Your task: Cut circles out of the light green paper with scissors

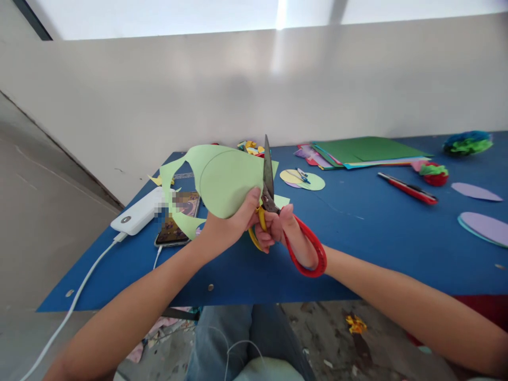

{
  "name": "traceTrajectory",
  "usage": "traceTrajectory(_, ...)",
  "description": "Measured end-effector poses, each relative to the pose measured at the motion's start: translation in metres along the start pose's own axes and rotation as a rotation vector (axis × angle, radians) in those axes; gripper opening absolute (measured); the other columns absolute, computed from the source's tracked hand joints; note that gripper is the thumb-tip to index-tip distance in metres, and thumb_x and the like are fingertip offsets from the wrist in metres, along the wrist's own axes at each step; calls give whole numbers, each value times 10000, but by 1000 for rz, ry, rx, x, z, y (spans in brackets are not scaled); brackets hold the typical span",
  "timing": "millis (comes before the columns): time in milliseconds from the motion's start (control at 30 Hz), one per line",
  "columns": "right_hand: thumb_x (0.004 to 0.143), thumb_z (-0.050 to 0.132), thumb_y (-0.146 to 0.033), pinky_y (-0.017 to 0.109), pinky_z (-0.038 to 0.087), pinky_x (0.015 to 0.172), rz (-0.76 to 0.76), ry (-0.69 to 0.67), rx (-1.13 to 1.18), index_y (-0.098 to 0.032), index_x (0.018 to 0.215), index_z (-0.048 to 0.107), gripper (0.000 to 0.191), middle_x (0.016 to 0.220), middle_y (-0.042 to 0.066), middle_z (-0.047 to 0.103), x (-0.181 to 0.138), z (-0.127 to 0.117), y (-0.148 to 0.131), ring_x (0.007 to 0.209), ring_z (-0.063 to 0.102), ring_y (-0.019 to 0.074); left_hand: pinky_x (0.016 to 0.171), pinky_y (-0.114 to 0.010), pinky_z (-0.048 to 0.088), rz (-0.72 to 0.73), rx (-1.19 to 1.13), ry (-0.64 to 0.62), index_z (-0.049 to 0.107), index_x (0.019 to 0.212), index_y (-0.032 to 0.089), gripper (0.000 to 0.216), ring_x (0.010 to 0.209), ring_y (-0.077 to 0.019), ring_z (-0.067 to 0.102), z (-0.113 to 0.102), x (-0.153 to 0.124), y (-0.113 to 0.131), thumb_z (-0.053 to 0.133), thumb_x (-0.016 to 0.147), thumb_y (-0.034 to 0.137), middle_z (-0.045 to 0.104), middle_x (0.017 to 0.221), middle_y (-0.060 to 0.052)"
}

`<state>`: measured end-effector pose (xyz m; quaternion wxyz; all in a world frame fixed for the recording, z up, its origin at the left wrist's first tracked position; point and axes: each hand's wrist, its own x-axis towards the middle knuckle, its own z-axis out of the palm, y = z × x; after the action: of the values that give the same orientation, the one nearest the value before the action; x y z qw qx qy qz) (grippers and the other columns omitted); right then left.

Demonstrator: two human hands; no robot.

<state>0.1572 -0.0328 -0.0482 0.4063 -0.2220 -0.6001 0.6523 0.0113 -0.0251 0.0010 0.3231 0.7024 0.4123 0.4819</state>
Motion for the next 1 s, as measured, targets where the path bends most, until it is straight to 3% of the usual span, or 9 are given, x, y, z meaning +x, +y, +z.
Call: traceTrajectory(1000, 724, 334, -869, 258, 275, 469, 29, 65, 34, -163, 828, 530, 741, 630, -50, 293, -1, 1, -4, 501, 258, 88, 529, -241, 426, 18, 8, -138, 406, 471, 197, 507, 412, -81, 449, -9, 1, 6, 451, 942, 376, 435, 419, 33)
